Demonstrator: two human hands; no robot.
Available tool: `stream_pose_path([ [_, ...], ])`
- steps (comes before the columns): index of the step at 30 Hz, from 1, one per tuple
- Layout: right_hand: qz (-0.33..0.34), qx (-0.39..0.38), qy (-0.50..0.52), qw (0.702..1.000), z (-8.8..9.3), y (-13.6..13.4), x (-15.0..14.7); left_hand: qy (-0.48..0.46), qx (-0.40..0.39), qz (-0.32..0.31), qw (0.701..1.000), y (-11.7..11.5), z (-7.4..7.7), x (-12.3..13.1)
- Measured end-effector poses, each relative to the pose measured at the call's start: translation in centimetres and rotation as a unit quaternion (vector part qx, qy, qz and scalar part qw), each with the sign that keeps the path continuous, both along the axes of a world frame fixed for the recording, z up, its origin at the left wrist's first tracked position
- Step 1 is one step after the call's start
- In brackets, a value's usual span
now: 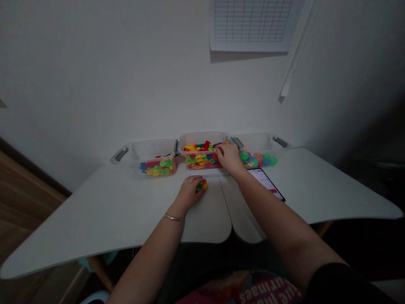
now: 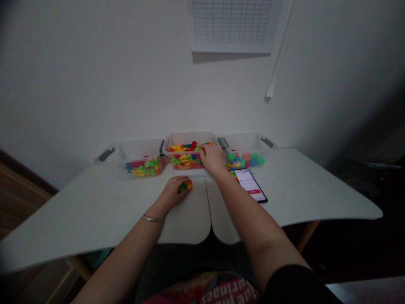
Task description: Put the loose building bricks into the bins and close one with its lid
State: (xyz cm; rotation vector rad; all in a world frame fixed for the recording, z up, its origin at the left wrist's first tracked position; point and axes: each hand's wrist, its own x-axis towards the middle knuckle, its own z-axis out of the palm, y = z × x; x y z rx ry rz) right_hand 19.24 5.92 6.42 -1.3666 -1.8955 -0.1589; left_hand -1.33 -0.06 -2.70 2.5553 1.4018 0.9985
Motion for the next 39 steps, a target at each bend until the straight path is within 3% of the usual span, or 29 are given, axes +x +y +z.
stream_pose_path([
  [6, 0.001, 0.034, -0.051, 0.998, -1.2, -0.4, -0.1, 0.009, -0.008, 0.001, 1.000, -0.1, 0.2, 0.1],
  [12, -0.008, 0.042, -0.096, 0.994, -1.2, -0.6, 0.0, 0.009, -0.011, 0.006, 1.000, 0.0, 0.1, 0.1],
  [22, 0.051, 0.069, 0.005, 0.996, -0.7, -1.7, 0.1, 0.012, -0.006, 0.006, 1.000, 0.1, 0.0, 0.0],
  [25, 0.086, 0.094, 0.073, 0.989, -2.0, -3.4, -0.7, 0.010, 0.003, 0.016, 1.000, 0.2, -0.3, 0.0],
  [28, 0.117, 0.086, 0.119, 0.982, -4.3, -5.0, -2.1, 0.012, 0.008, 0.021, 1.000, 0.2, -0.5, 0.0],
  [33, 0.164, -0.024, 0.095, 0.982, -7.8, -6.0, -3.4, 0.008, 0.008, 0.022, 1.000, 0.2, -0.2, 0.0],
  [39, 0.200, -0.115, 0.050, 0.972, -8.8, -5.9, -3.1, 0.003, 0.007, 0.044, 0.999, 0.1, -0.1, -0.1],
])
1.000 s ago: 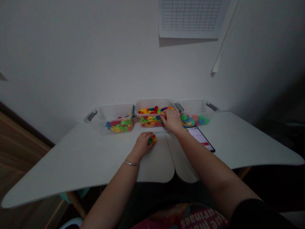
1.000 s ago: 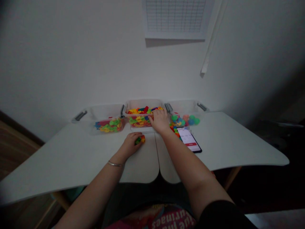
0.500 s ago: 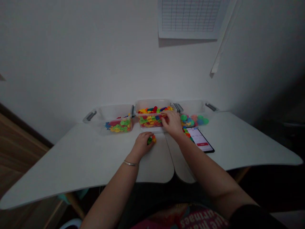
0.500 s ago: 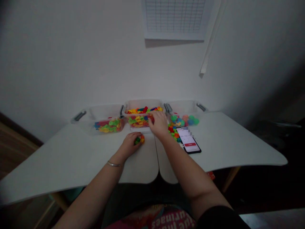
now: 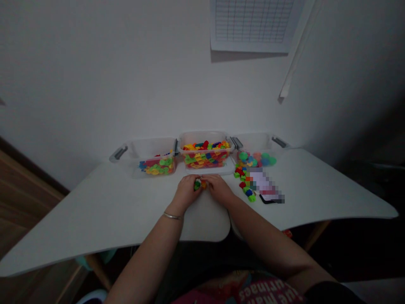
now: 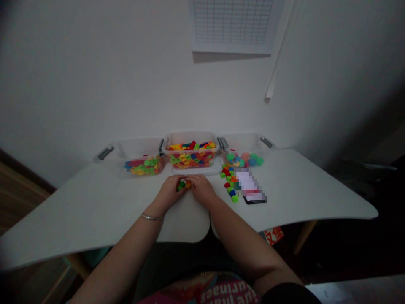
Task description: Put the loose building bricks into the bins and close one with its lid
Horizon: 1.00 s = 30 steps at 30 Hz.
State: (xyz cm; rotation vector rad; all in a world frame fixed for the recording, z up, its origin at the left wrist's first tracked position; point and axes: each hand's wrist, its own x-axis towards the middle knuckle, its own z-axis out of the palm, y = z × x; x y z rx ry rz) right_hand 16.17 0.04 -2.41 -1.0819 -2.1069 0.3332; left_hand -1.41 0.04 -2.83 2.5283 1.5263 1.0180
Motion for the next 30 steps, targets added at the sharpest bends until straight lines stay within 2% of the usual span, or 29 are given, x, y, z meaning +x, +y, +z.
stream_pose_path([
  [4, -0.016, -0.024, -0.004, 1.000, -0.19, -0.21, -0.10, -0.004, 0.003, 0.017, 1.000, 0.06, -0.26, -0.06],
  [11, -0.059, -0.006, -0.040, 0.997, 0.19, -0.66, 0.24, -0.007, -0.005, 0.016, 1.000, 0.00, 0.00, 0.08],
  [19, -0.117, -0.013, -0.072, 0.990, 0.62, -0.86, 0.28, -0.008, -0.010, -0.017, 1.000, -0.05, 0.07, 0.08],
  [30, -0.066, -0.030, -0.057, 0.996, 0.59, -0.93, 0.43, -0.002, -0.008, -0.029, 1.000, 0.15, -0.31, 0.02],
])
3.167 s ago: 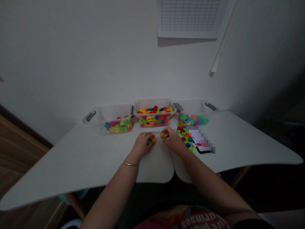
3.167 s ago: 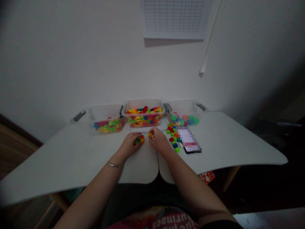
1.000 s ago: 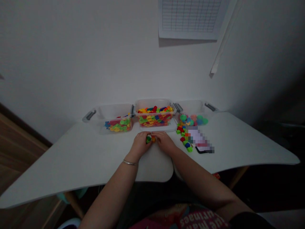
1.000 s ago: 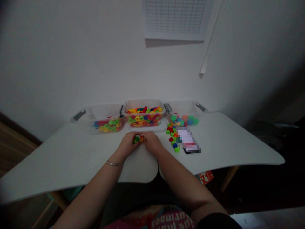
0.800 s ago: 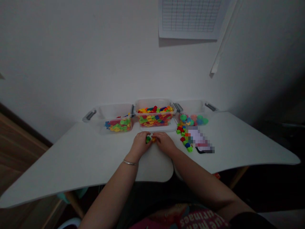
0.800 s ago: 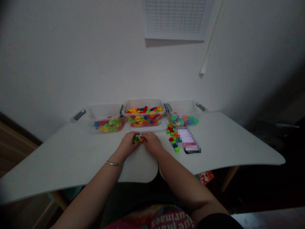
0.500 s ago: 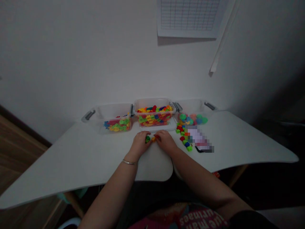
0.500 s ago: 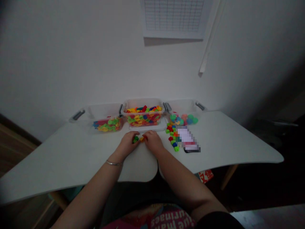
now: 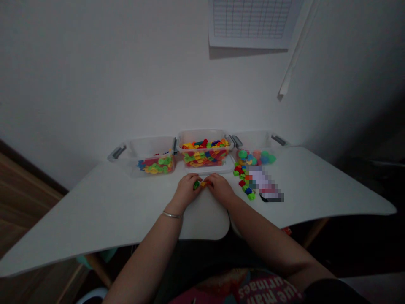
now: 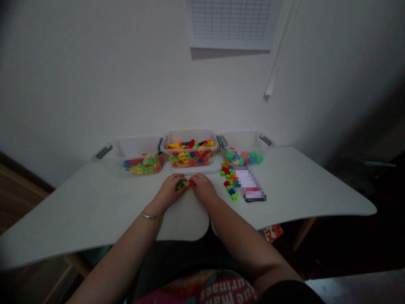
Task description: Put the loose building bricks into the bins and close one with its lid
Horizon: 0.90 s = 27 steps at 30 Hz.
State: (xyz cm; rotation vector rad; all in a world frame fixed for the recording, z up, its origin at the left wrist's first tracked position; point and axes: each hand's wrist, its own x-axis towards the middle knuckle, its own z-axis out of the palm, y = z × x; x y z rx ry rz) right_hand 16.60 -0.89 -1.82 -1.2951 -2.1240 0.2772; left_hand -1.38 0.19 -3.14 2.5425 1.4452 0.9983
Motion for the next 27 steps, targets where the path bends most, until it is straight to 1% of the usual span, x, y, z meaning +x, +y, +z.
stream_pose_path([
  [4, -0.014, -0.014, 0.004, 1.000, 0.2, -0.3, -0.3, 0.002, 0.003, 0.002, 1.000, 0.0, 0.0, 0.0],
  [7, -0.011, -0.017, 0.010, 1.000, 0.5, -0.4, -0.3, 0.005, 0.002, 0.006, 1.000, 0.0, 0.1, 0.0],
  [12, -0.012, -0.021, 0.026, 0.999, 0.3, -0.2, -0.2, 0.010, 0.003, 0.007, 1.000, 0.0, 0.0, 0.0],
  [16, -0.022, 0.000, 0.065, 0.998, 0.5, -0.1, 0.0, 0.006, 0.008, 0.013, 1.000, 0.0, -0.2, 0.0],
  [19, -0.043, 0.058, 0.121, 0.990, 1.8, 0.4, 0.6, 0.006, 0.005, 0.012, 1.000, 0.0, -0.1, 0.0],
  [23, -0.087, 0.164, 0.177, 0.967, 4.5, 1.8, 2.2, 0.004, -0.006, 0.007, 1.000, -0.3, 0.5, 0.0],
  [25, -0.104, 0.181, 0.167, 0.964, 5.9, 2.7, 3.1, 0.001, -0.009, 0.006, 1.000, -0.4, 0.8, 0.1],
  [27, -0.132, 0.174, 0.151, 0.964, 7.0, 3.7, 3.8, -0.004, -0.008, 0.007, 1.000, -0.5, 1.0, 0.1],
])
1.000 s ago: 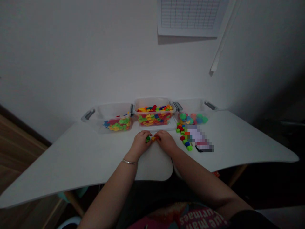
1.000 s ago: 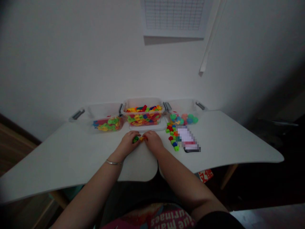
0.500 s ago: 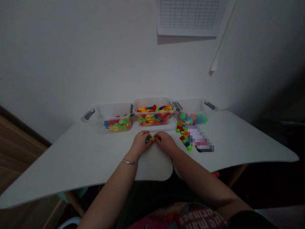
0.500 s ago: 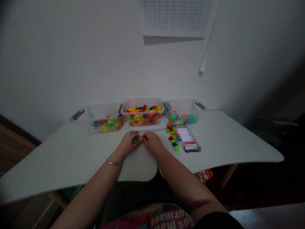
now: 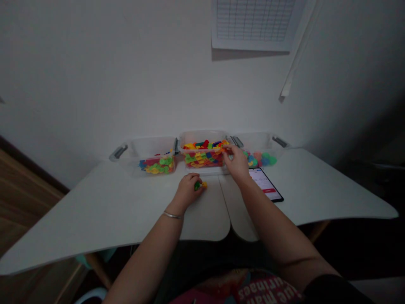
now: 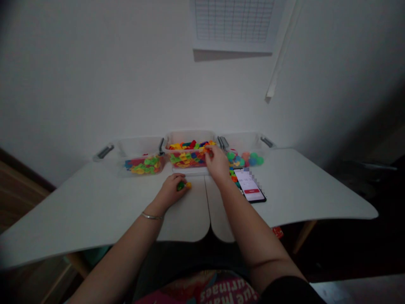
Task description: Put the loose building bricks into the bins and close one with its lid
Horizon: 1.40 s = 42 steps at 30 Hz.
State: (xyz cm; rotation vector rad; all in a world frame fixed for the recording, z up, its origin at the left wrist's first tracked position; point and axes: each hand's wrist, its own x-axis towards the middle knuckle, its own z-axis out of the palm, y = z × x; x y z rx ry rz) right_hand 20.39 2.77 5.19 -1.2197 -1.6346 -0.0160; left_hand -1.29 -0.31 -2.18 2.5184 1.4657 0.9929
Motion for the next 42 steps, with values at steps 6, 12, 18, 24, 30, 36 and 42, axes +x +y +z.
stream_pose_path([
  [6, -0.040, -0.003, -0.074, 0.996, 1.9, 2.0, 0.5, -0.016, 0.007, -0.003, 1.000, 0.1, -0.2, -0.1],
  [12, -0.057, -0.035, -0.187, 0.980, 1.5, 2.6, -0.1, -0.012, 0.004, -0.003, 1.000, 0.0, -0.1, -0.2],
  [18, -0.046, -0.003, -0.226, 0.973, 0.3, 2.6, -0.3, -0.014, 0.005, 0.000, 1.000, 0.0, 0.0, 0.0],
  [24, -0.062, -0.019, -0.269, 0.961, 0.6, 2.3, -0.6, -0.015, -0.001, 0.004, 1.000, 0.0, -0.1, 0.0],
  [30, -0.066, -0.031, -0.299, 0.951, 0.7, 2.5, -0.6, -0.023, -0.005, -0.002, 1.000, -0.1, 0.1, -0.1],
  [36, -0.031, -0.010, -0.292, 0.956, 1.1, 1.8, 0.0, -0.033, -0.001, -0.002, 0.999, 0.0, 0.1, -0.1],
  [42, 0.072, 0.028, -0.118, 0.990, -0.1, -1.0, -1.7, -0.053, 0.033, -0.013, 0.998, 0.3, -0.3, 0.0],
])
